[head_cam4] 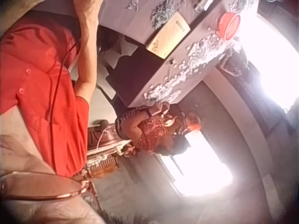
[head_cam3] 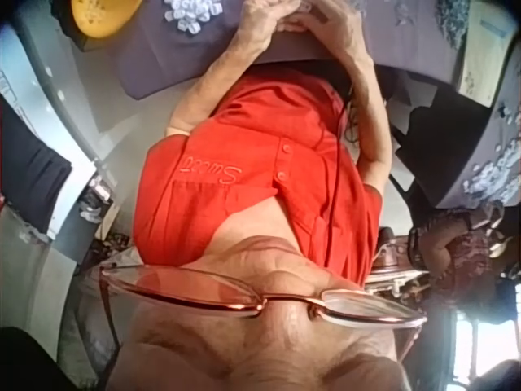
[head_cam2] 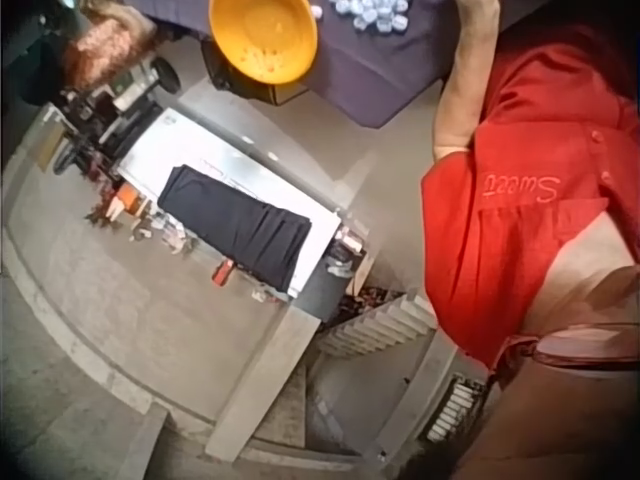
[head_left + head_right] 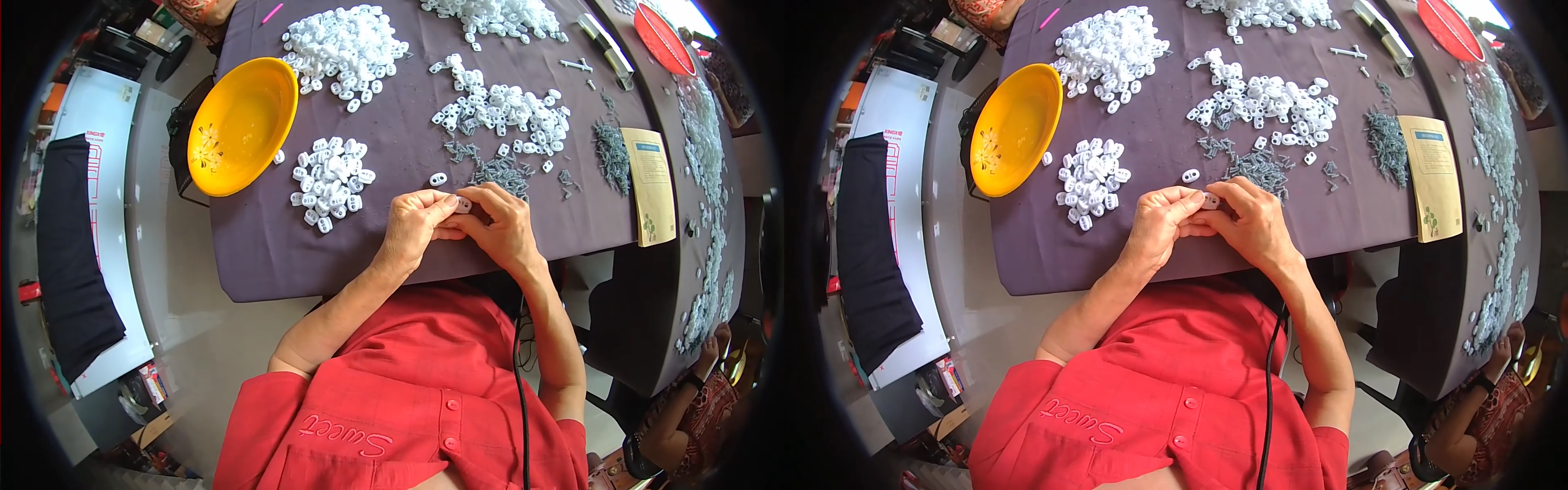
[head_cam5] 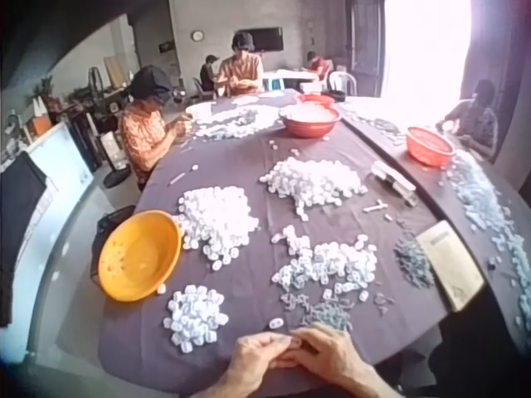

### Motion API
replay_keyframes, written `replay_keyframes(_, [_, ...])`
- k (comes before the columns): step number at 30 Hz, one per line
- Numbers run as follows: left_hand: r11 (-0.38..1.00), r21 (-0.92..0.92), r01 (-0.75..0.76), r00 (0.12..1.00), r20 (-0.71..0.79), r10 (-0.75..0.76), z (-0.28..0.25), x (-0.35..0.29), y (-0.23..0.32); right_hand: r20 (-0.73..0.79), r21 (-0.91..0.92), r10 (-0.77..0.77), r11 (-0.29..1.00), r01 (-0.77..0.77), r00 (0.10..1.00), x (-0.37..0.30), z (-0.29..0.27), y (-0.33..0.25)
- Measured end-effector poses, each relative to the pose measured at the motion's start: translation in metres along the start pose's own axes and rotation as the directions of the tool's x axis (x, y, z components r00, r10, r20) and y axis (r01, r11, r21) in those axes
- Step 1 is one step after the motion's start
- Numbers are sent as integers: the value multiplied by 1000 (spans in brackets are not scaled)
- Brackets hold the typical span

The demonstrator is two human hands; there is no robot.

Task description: The person assembles plastic components by inserting small grey pins into white plastic pieces by hand.

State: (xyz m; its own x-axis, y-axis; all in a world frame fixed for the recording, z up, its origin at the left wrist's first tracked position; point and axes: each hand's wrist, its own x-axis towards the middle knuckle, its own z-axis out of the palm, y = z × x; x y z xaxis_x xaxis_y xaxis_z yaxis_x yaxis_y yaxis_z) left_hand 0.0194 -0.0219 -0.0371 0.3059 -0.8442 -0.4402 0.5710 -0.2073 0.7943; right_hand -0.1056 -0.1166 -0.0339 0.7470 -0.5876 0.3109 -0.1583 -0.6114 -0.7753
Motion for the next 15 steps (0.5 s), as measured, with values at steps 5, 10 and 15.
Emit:
replay_keyframes(5, [999,-34,5,1000,-3,-5,-2,0,2,24,43,30,999,-31,999,1,-5,0])
replay_keyframes(10, [999,-50,1,1000,-8,-2,-4,-1,3,12,99,25,995,-26,1000,0,-3,2])
replay_keyframes(15, [1000,1,-21,999,-43,21,-15,-2,8,52,158,53,985,-61,997,-1,-4,-1])
